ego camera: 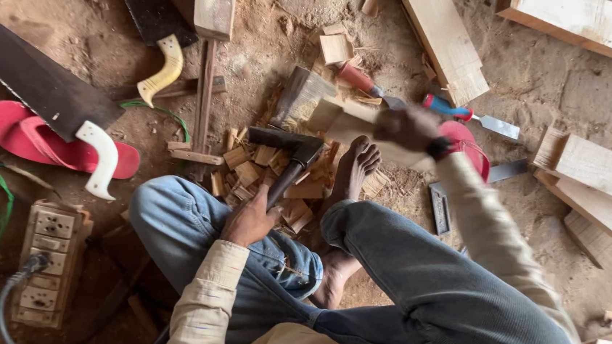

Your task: The person sits on the floor and uses a chisel and mallet to carve a rectangular wooden block. They repeatedly strike the chisel to remove wood chips, occasionally repositioning the block to work on different sections.

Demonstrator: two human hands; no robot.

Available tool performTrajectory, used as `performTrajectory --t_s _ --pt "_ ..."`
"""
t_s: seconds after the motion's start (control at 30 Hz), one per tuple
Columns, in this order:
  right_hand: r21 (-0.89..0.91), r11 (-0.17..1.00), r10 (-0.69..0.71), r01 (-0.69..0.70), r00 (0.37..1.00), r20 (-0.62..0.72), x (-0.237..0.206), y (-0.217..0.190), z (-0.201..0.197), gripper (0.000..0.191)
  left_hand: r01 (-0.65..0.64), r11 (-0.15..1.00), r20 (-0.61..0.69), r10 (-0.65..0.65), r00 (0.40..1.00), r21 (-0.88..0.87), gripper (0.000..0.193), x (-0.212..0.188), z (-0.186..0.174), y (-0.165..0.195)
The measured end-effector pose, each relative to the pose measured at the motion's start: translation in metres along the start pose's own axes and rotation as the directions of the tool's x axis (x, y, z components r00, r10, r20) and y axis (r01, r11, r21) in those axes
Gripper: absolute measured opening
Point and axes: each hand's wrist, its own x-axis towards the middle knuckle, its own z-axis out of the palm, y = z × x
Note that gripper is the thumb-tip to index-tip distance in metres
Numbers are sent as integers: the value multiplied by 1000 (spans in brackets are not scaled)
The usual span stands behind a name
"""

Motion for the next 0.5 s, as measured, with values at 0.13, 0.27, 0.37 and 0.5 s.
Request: performTrajectory --t_s 0.13,0.27,0.37,0.5 --pt "411 899 155 -149 988 19 11 -15 19 61 15 1000 33 -14 999 -15 45 1 0 0" --pt "416 883 218 -220 975 53 31 -18 15 58 -1 1000 22 1 1000 6 44 3 -2 1" --pt "316 882 333 -350 937 107 45 -25 20 52 31 999 60 -32 998 20 43 3 -3 3" --pt "352 850 359 -391 920 157 51 -26 30 52 47 999 67 -48 997 19 51 4 -4 3"
